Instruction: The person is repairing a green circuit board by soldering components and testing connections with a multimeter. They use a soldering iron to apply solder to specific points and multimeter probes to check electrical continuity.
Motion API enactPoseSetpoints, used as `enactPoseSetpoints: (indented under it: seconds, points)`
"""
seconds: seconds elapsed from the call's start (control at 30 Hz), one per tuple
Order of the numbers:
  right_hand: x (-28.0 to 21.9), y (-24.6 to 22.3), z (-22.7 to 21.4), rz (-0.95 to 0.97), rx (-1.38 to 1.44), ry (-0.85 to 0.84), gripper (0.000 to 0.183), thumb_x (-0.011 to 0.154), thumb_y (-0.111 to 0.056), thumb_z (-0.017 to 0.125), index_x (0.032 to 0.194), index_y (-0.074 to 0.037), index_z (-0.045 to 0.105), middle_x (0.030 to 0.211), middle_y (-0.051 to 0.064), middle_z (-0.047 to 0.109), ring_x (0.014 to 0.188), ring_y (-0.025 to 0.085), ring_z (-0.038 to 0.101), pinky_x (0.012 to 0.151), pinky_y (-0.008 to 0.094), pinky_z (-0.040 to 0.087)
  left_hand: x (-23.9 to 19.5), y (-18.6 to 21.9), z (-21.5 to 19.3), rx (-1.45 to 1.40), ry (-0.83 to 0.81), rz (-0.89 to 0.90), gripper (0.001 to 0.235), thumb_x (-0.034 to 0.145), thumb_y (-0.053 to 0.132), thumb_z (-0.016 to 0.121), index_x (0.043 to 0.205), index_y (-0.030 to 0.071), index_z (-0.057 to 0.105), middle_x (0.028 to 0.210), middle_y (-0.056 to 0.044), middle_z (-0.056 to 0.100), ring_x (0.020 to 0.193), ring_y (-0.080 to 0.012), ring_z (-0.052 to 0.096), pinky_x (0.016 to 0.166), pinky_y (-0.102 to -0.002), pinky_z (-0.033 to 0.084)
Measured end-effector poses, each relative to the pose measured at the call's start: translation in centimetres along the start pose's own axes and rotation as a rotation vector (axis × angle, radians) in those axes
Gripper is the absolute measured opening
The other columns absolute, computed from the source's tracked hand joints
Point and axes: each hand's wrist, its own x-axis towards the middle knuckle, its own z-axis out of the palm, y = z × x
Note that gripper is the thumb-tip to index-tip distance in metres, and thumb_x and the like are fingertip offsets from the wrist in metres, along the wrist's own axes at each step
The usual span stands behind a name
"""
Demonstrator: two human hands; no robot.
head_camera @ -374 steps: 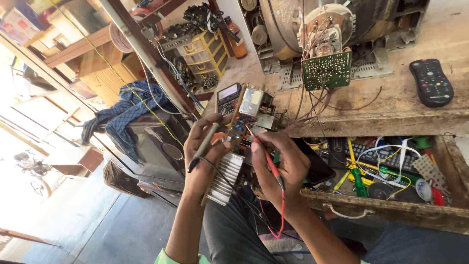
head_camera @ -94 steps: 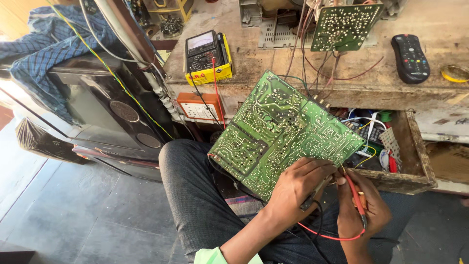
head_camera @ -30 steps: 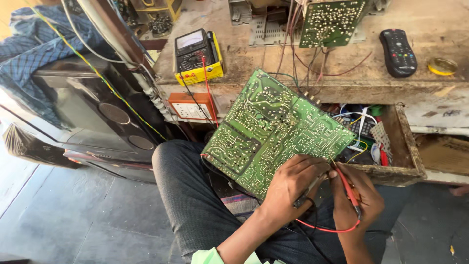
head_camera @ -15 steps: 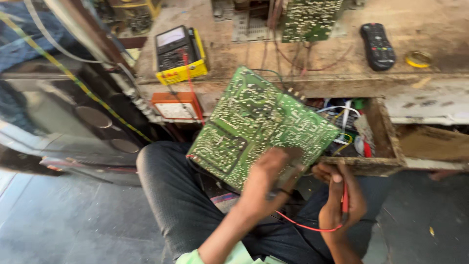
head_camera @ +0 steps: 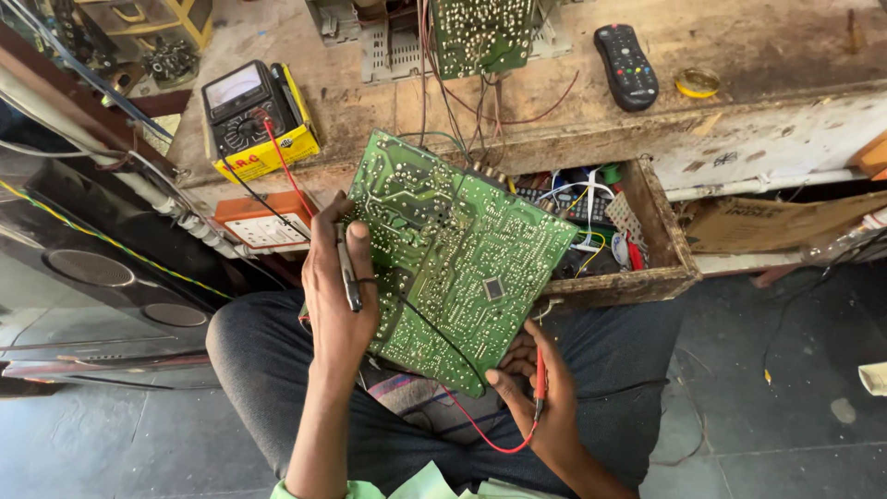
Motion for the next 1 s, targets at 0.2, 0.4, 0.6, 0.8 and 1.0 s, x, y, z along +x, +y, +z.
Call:
enactPoseSetpoints:
  seconds: [0.2, 0.4, 0.6, 0.8, 1.0]
  points:
    - [0.5, -1.1, 0.2, -0.205, -0.050, 0.018, 0.075, 0.087, 0.002, 0.075, 0.152, 0.006, 0.037, 0.124, 0.017, 0.061, 0.106, 0.021, 0.066, 0.091, 0.032, 0.056, 0.2, 0.4, -0.9, -0.179, -0.019, -0.280, 0.040, 0.110, 0.034, 0.045, 0.126, 0.001, 0.060, 0.100, -0.012, 0.070, 0.088, -0.0217, 0.063, 0.080, -0.036, 0.051]
    - [-0.3, -5.2, -2.2, -0.431, -0.337, 0.014, 0.074, 0.080, -0.005, 0.081, 0.146, 0.001, 0.048, 0.111, 0.014, 0.067, 0.101, 0.018, 0.068, 0.093, 0.032, 0.055, -0.4, -0.5, -2.6, -0.432, 0.002, -0.332, 0.045, 0.112, 0.040, 0.042, 0.130, 0.003, 0.060, 0.108, -0.010, 0.060, 0.093, -0.0157, 0.057, 0.090, -0.033, 0.047]
    - [-0.9, -9.3, -1.2, -0.493, -0.527, -0.056, 0.072, 0.076, -0.010, 0.082, 0.140, -0.003, 0.051, 0.114, 0.020, 0.066, 0.093, 0.022, 0.070, 0.088, 0.039, 0.054, -0.9, -2.5, -1.2, -1.005, 0.092, -0.233, 0.046, 0.114, 0.044, 0.046, 0.132, 0.002, 0.050, 0.145, -0.017, 0.053, 0.137, -0.0224, 0.047, 0.117, -0.039, 0.034]
    - [0.5, -11.6, 1.4, -0.779, -0.532, -0.134, 0.058, 0.078, -0.008, 0.080, 0.131, -0.017, 0.058, 0.099, 0.007, 0.064, 0.085, 0.020, 0.067, 0.090, 0.046, 0.050, -1.9, -4.7, -0.7, -1.048, 0.009, -0.167, 0.049, 0.111, 0.052, 0.048, 0.135, 0.009, 0.044, 0.165, -0.019, 0.038, 0.149, -0.0252, 0.041, 0.126, -0.041, 0.030]
    - [0.9, -16.8, 4.6, -0.803, -0.570, -0.139, 0.054, 0.080, -0.013, 0.080, 0.129, -0.026, 0.061, 0.100, -0.008, 0.064, 0.084, 0.011, 0.065, 0.095, 0.049, 0.047, -5.4, -8.9, 1.4, -1.278, -0.045, -0.331, 0.059, 0.107, 0.057, 0.052, 0.139, 0.009, 0.044, 0.157, -0.018, 0.043, 0.135, -0.0251, 0.048, 0.112, -0.041, 0.041]
